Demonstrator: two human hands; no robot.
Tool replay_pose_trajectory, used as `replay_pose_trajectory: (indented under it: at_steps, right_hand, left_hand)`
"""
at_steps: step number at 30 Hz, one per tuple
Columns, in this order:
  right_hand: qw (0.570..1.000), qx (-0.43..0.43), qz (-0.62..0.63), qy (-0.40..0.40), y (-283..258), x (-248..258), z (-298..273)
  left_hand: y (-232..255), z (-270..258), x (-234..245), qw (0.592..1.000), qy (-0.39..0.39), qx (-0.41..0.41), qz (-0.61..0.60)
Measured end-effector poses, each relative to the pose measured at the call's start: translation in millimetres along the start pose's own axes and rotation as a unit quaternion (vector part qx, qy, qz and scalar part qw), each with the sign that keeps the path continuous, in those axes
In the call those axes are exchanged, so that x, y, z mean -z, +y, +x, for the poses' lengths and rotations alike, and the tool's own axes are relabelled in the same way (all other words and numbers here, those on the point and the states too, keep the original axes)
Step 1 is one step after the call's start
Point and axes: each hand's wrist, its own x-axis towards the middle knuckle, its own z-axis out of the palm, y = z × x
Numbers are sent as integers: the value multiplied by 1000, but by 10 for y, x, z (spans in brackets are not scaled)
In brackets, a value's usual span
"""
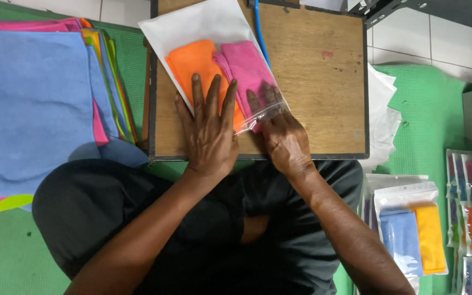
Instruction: Folding microfiber cloths and placing them into plastic zip-lock bags for storage or sale.
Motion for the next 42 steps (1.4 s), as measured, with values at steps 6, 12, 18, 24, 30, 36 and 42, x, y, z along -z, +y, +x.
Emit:
replay_pose_trajectory:
  at_steps: [6, 12, 18, 24, 30, 36, 42]
  right_hand:
    - [1000, 3, 30, -10, -76, 191, 114]
    - [993, 110, 43, 28, 40, -35, -9]
    - [996, 82, -24, 12, 77, -378, -3]
    - [992, 50, -9, -119, 57, -419, 192]
    - [985, 132, 61, 89, 186, -370, -48]
    - [991, 63, -26, 113, 152, -432, -86]
    - [995, -2, 29, 100, -2, -357, -144]
  left_hand:
    - [-5, -9, -47, 998, 4, 9, -63]
    - [-62, -30, -209, 998, 29, 25, -39]
    - [-24, -13, -105, 996, -9, 59, -70]
    - [-77, 7, -84, 990, -72, 73, -97]
    - [-100, -4, -170, 991, -61, 88, -76]
    - [-78, -29, -282, 995, -22, 73, -62]
    - [-84, 3, -47, 995, -65, 51, -48]
